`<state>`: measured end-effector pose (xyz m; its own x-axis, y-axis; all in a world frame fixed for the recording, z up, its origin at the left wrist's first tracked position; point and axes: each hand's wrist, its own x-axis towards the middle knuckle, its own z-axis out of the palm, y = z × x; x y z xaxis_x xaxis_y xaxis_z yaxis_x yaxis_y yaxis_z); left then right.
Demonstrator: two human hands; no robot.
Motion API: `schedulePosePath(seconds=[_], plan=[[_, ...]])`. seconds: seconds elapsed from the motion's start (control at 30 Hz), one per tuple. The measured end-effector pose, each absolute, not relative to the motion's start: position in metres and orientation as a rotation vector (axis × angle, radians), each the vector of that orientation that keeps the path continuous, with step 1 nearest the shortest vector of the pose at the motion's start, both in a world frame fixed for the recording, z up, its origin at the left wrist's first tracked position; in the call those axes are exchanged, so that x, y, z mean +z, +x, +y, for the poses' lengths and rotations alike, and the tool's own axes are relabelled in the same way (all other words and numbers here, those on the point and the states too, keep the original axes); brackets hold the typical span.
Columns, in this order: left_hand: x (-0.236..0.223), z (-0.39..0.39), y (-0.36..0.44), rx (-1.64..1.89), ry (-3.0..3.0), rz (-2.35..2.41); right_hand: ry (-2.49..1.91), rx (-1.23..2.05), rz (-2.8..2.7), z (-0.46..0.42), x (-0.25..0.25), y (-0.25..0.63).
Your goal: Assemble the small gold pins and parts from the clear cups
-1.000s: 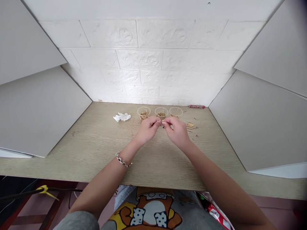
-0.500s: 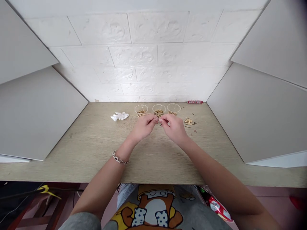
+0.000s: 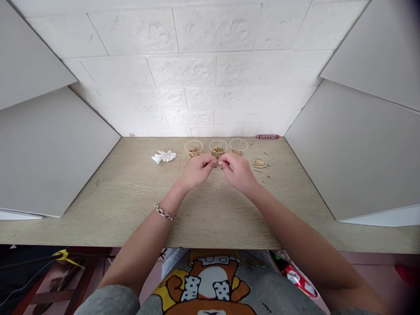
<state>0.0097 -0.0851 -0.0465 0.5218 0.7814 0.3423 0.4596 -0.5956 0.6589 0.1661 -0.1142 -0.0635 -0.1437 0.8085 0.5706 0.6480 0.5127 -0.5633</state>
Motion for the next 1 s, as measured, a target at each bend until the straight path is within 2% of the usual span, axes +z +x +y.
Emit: schedulePosePath(seconds=[0.17, 0.5, 1.0], plan=[[-0.047, -0.084, 0.009, 0.843, 2.289, 1.041, -1.197, 0.08, -1.874, -0.115, -0.069, 0.164], [-0.036, -0.089, 0.004, 0.836, 2.14, 0.966, -1.141, 0.254, -1.724, -0.117, -0.061, 0.162], [-0.038, -0.096, 0.012, 0.941, 1.875, 0.879, -1.087, 0.191, -1.722, -0.122, -0.054, 0.162]])
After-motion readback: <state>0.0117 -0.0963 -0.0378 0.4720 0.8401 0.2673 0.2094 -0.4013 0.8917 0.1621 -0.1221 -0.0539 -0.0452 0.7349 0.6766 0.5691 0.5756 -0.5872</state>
